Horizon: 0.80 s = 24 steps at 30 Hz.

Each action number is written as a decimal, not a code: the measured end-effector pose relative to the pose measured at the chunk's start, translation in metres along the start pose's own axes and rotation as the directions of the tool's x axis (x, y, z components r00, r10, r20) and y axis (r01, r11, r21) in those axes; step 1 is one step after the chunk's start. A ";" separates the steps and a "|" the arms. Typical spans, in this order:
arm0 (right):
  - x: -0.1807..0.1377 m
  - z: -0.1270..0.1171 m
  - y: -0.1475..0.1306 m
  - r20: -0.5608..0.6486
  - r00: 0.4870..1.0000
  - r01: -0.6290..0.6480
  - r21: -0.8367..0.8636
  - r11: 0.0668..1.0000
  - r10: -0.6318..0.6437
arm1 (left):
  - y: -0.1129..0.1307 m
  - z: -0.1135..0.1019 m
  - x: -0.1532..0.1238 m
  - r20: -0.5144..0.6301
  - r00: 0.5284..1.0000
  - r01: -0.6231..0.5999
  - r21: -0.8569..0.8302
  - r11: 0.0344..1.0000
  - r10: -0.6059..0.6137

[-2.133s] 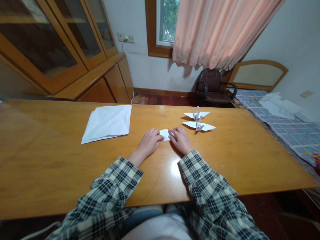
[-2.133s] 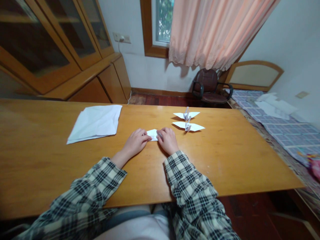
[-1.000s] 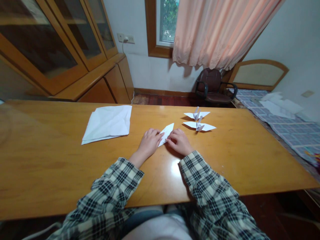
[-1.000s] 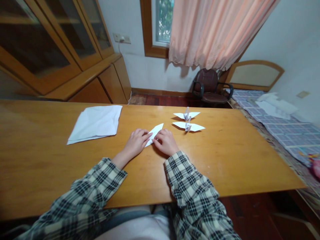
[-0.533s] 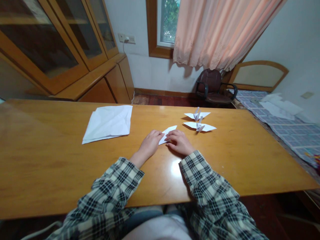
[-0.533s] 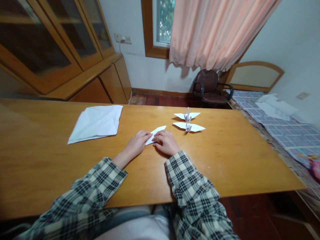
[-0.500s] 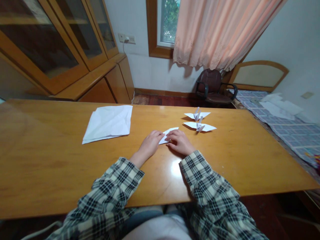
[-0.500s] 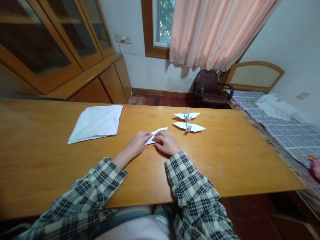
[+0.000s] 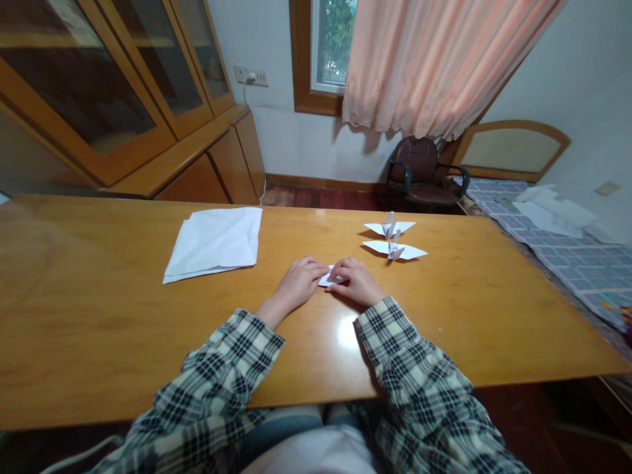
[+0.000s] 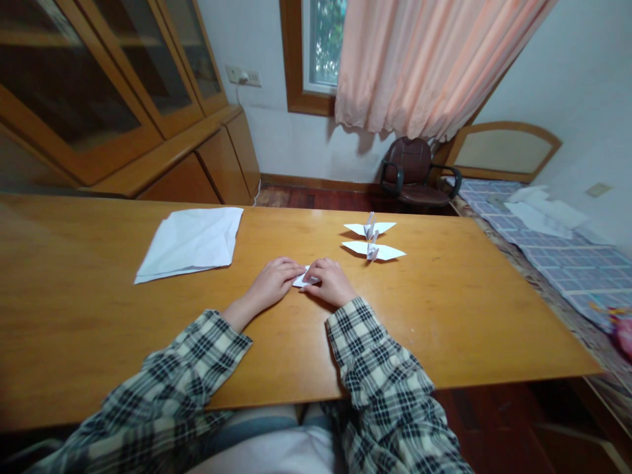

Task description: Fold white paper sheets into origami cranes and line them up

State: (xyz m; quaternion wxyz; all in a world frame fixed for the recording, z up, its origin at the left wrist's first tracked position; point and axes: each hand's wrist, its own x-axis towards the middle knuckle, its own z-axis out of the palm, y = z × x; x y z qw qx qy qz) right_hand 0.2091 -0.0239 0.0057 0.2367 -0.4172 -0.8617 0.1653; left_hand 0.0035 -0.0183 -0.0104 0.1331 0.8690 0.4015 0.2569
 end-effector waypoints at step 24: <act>0.003 0.009 0.007 -0.113 0.978 -0.167 0.055 0.984 0.172 | -0.002 0.000 0.003 -0.031 0.995 0.087 -0.253 0.964 -0.098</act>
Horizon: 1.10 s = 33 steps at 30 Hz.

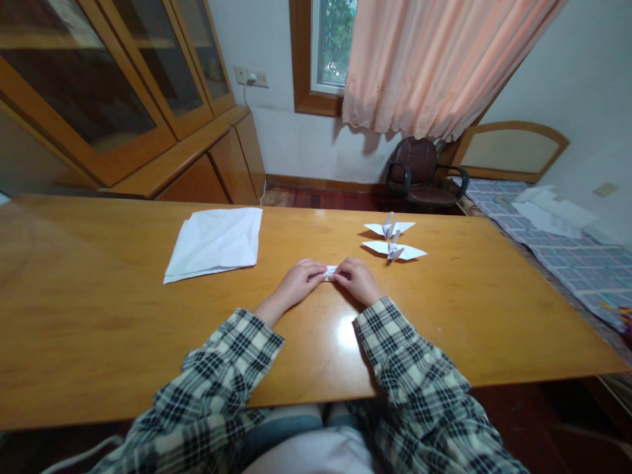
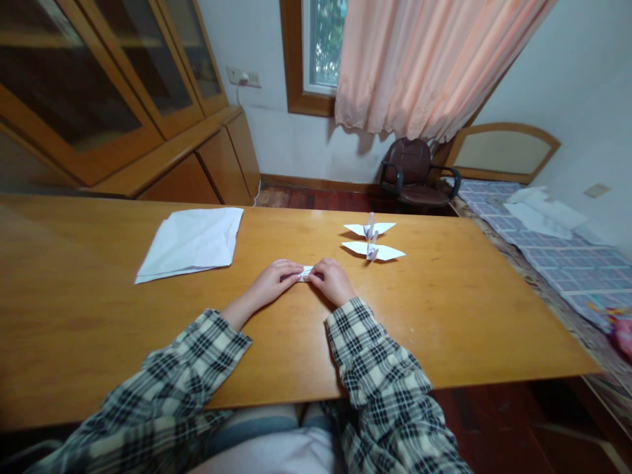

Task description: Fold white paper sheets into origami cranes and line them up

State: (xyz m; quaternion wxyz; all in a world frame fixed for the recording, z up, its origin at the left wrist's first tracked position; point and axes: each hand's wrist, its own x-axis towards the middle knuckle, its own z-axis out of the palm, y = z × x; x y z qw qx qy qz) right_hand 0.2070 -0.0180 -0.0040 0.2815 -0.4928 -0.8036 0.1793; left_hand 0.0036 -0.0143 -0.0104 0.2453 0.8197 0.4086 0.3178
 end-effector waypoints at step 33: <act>-0.004 -0.022 0.005 0.131 0.979 -0.142 -0.094 0.985 0.154 | 0.001 0.001 -0.003 0.013 0.998 -0.067 0.139 0.988 0.066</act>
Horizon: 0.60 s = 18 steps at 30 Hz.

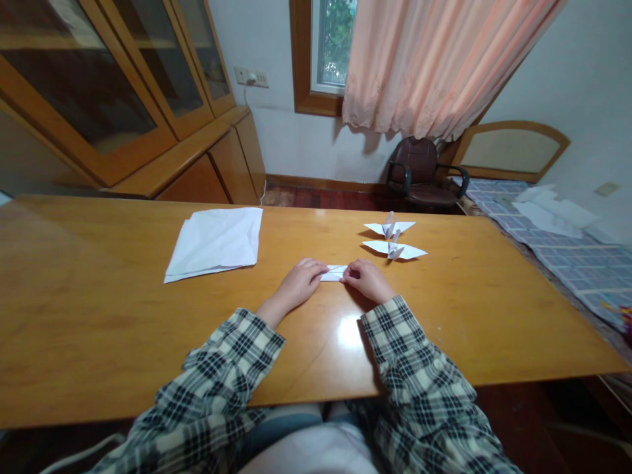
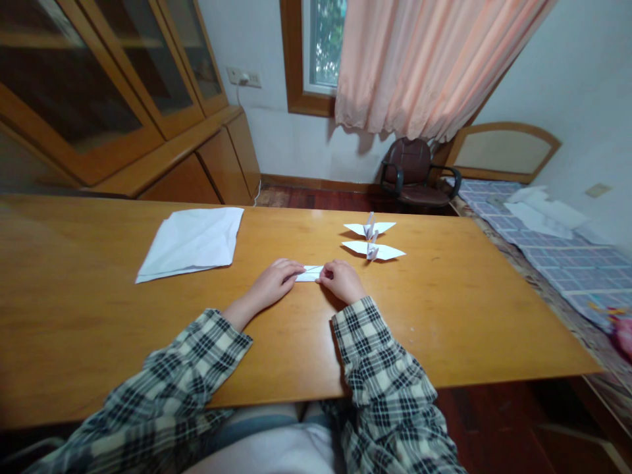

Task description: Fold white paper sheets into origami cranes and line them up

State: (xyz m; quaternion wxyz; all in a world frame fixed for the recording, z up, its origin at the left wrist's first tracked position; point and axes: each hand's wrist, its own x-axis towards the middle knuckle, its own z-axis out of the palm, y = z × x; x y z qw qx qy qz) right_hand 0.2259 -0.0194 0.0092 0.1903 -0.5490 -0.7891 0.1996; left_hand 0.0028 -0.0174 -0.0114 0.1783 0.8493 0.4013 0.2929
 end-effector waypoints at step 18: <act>-0.001 0.017 -0.017 -0.186 0.979 -0.101 -0.055 0.993 0.089 | 0.019 0.005 -0.006 -0.121 0.967 0.250 0.310 0.917 -0.223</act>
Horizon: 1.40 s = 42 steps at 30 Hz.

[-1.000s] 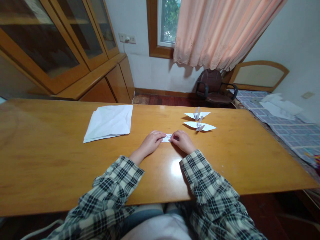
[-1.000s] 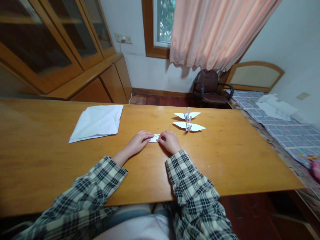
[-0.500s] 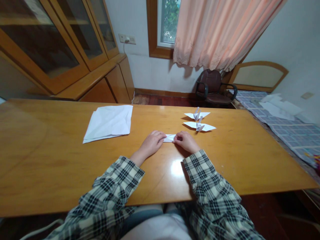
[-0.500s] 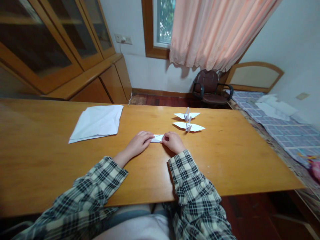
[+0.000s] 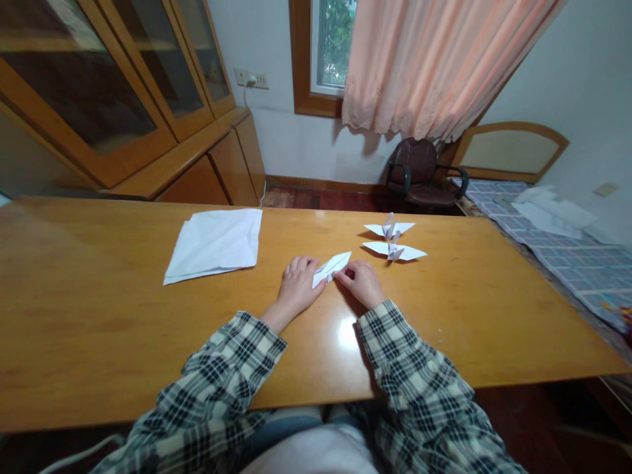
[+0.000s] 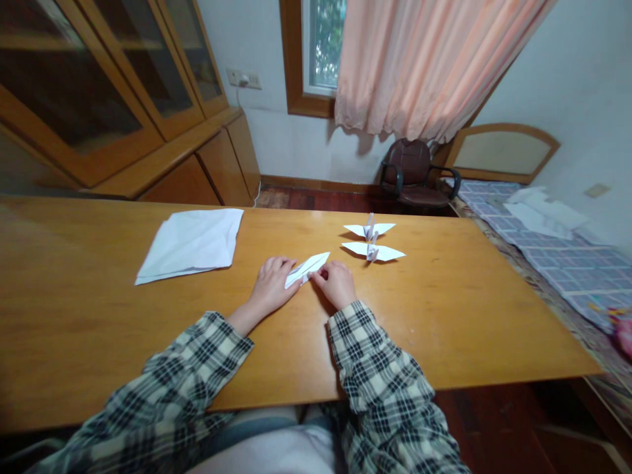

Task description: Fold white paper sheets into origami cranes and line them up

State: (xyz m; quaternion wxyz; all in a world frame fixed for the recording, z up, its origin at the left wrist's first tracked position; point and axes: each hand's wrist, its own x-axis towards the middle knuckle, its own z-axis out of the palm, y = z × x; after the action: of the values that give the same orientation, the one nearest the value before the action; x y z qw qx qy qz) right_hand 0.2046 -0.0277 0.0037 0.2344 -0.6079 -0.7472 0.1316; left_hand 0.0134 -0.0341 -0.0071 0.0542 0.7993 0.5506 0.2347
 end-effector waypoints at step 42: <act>0.003 0.025 -0.023 -0.039 0.962 -0.088 0.895 0.438 0.272 | 0.007 0.011 0.009 0.313 0.949 0.314 -0.942 0.122 -0.026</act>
State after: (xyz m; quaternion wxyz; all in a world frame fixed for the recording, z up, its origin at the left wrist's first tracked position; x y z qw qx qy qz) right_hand 0.1723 -0.0279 -0.0063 0.5656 -0.4822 -0.4760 0.4701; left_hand 0.0270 -0.0268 -0.0117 0.6493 0.5197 0.3404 0.4387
